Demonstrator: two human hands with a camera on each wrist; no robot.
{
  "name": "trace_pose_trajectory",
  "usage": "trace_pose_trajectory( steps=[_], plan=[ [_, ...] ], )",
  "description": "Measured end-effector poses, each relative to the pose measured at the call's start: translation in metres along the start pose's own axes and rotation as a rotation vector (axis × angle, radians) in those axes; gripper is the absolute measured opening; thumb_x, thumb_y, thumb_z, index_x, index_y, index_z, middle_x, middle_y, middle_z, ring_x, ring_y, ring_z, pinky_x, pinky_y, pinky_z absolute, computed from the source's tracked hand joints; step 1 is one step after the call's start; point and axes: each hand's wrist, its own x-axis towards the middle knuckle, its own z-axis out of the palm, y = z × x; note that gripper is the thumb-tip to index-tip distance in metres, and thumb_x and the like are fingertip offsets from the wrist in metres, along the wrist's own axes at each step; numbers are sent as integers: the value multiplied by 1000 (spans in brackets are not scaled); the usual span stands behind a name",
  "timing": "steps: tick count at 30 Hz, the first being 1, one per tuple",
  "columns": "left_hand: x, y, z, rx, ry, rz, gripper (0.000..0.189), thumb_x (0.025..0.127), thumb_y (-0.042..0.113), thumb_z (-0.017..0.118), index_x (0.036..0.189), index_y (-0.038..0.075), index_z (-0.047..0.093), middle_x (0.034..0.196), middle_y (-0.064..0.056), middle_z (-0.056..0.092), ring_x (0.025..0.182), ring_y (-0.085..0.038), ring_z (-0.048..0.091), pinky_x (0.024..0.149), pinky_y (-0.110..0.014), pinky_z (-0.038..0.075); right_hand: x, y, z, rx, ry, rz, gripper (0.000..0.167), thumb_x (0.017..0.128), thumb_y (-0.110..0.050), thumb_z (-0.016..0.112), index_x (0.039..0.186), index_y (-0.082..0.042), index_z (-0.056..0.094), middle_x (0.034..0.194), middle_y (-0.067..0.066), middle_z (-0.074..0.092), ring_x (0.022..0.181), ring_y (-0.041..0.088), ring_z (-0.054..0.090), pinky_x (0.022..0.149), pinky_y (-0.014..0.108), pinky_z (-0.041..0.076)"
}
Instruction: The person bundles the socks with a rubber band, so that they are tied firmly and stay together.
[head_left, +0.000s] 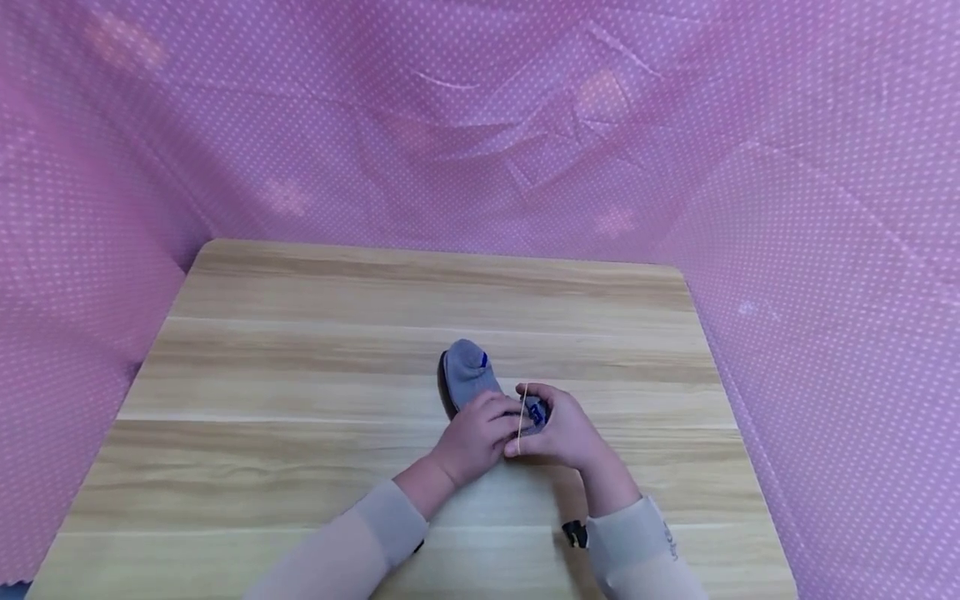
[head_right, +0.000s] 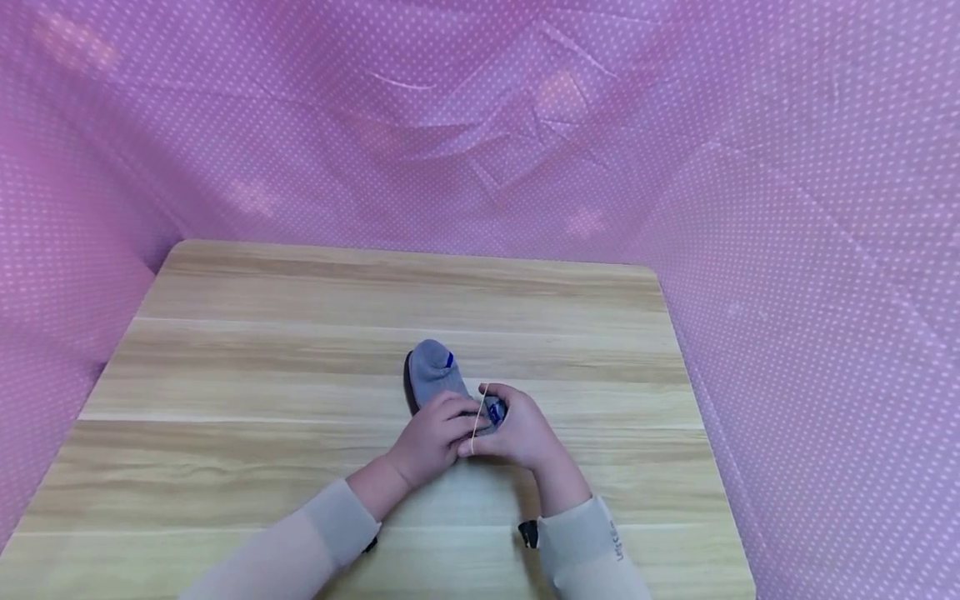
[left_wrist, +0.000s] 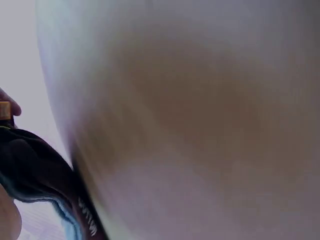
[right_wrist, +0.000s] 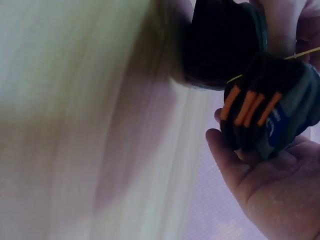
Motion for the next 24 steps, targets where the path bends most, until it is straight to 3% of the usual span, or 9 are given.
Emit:
trace_pose_trajectory(
  steps=[2,5,8,10,14,18,21,24],
  plan=[
    [-2,2,-2,-77,12,-117,29,84,7,85,112,8,75,122,-7,70,114,-26,66,104,-38,53,-1,5,0,30,10,-31,95,65,-18,104,142,11,57,135,24,66,114,28,66,99,30,51],
    [-3,2,-5,-113,-15,-282,42,82,8,89,119,8,71,126,-6,68,119,-26,64,107,-40,51,-1,13,-2,93,21,-75,89,67,-13,102,140,12,58,136,27,65,116,32,64,99,25,49],
    [-5,0,-6,-82,-85,-343,45,82,7,88,124,12,73,124,-3,71,119,-24,64,108,-42,50,-2,19,-3,110,14,-82,86,69,-10,100,140,12,58,139,28,63,120,34,63,102,25,48],
    [-5,-2,-6,-56,-113,-320,40,82,5,87,120,14,76,119,0,73,116,-22,66,106,-43,51,-2,20,-3,68,16,-55,87,68,-12,101,141,10,59,138,25,64,120,32,63,103,30,49],
    [-4,-2,-3,11,-125,-208,35,79,4,86,111,16,81,108,3,74,106,-19,67,98,-40,53,0,20,-1,-147,17,-3,91,62,-25,105,138,3,64,133,16,69,116,27,63,104,43,49],
    [-3,2,0,42,-119,-116,29,76,11,89,104,13,81,101,3,75,98,-19,67,93,-35,54,2,14,-2,-328,-9,-15,93,57,-38,105,131,3,68,125,13,73,111,27,66,100,48,52],
    [-3,4,1,32,-110,-92,24,77,15,91,98,11,79,97,3,76,94,-18,68,92,-32,54,7,10,-6,-317,-43,-29,89,59,-39,104,129,4,70,123,14,74,110,26,68,99,46,54],
    [-3,4,2,5,-95,-76,21,77,12,90,94,11,78,94,3,77,93,-18,69,91,-31,55,14,9,-13,-188,-95,-43,81,66,-30,103,131,4,69,125,15,74,114,27,69,102,42,53]
  ],
)
